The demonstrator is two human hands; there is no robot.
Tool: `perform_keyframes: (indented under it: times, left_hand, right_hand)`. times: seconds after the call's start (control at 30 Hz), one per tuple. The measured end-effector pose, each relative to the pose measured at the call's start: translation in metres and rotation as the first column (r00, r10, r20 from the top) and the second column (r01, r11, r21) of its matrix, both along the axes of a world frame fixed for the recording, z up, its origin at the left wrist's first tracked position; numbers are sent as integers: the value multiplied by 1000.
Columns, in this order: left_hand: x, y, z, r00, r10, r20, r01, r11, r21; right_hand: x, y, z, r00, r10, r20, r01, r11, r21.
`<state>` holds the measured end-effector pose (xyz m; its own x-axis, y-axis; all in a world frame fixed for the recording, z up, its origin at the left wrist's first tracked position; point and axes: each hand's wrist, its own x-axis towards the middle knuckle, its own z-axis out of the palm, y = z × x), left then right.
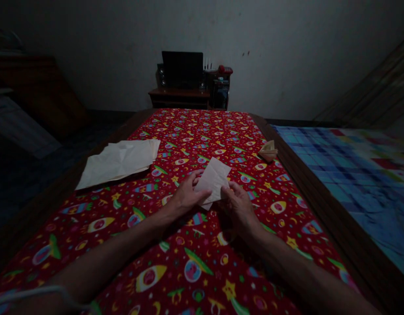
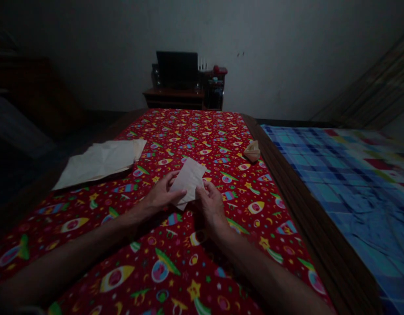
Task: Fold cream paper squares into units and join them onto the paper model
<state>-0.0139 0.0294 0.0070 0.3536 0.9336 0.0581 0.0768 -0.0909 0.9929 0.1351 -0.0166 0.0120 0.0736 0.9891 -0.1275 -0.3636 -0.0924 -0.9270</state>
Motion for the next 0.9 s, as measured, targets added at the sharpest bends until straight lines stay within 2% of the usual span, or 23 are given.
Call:
perform_keyframes:
  times: [0.07, 0.13, 0.2, 0.23, 0.27, 0.3, 0.33, 0.37, 0.4, 0.47, 0.6, 0.73, 0.9]
  left_hand:
    - [4, 8, -1, 998, 38, -44, -39, 999, -30]
    - [1, 16, -1, 993, 14, -117, -20, 999, -46]
    - [-5, 23, 0, 975, -70, -211, 63, 997, -39]
    - [-8, 27, 1, 959, -115, -257, 111, 993, -30]
    - [-11, 29, 2, 940, -153, -306, 157, 988, -12]
    - [-12, 32, 4, 915, -179, -363, 197, 980, 13]
    - [-13, 33, 5, 884, -195, -424, 235, 971, 43]
    - [-12, 34, 7, 850, -204, -485, 273, 959, 73]
    - [-11, 35, 8, 811, -210, -546, 315, 943, 106]
    - [-7, 34, 12, 748, -206, -631, 385, 909, 159]
    - [-5, 30, 13, 727, -149, -670, 410, 877, 250]
    - [-14, 28, 6, 769, -141, -623, 394, 872, 290]
    - [-22, 29, -3, 794, -174, -583, 422, 847, 322]
  right_hand:
    - [0, -3, -6, 997, 72, 5, -72, 996, -51]
    - [7, -6, -8, 978, 192, 83, -179, 973, -142]
    - [21, -8, -5, 906, 318, 280, -268, 942, -201]
    - [30, -7, -3, 836, 343, 429, -295, 939, -177]
    - [38, -6, -1, 756, 263, 600, -270, 960, -80]
    - [46, -3, 1, 640, 118, 759, -208, 978, 23]
    - [53, 0, 3, 526, -7, 851, -142, 985, 96]
    - [58, 4, 4, 444, -58, 894, -131, 983, 129]
    - [61, 8, 3, 390, -70, 918, -152, 979, 139]
    - [63, 18, 0, 332, -57, 941, -237, 961, 142]
    - [59, 33, -8, 200, -97, 975, -409, 896, 173]
    - [58, 37, -4, 132, -91, 987, -533, 833, 148]
    - [61, 40, -3, 174, -55, 983, -573, 806, 146]
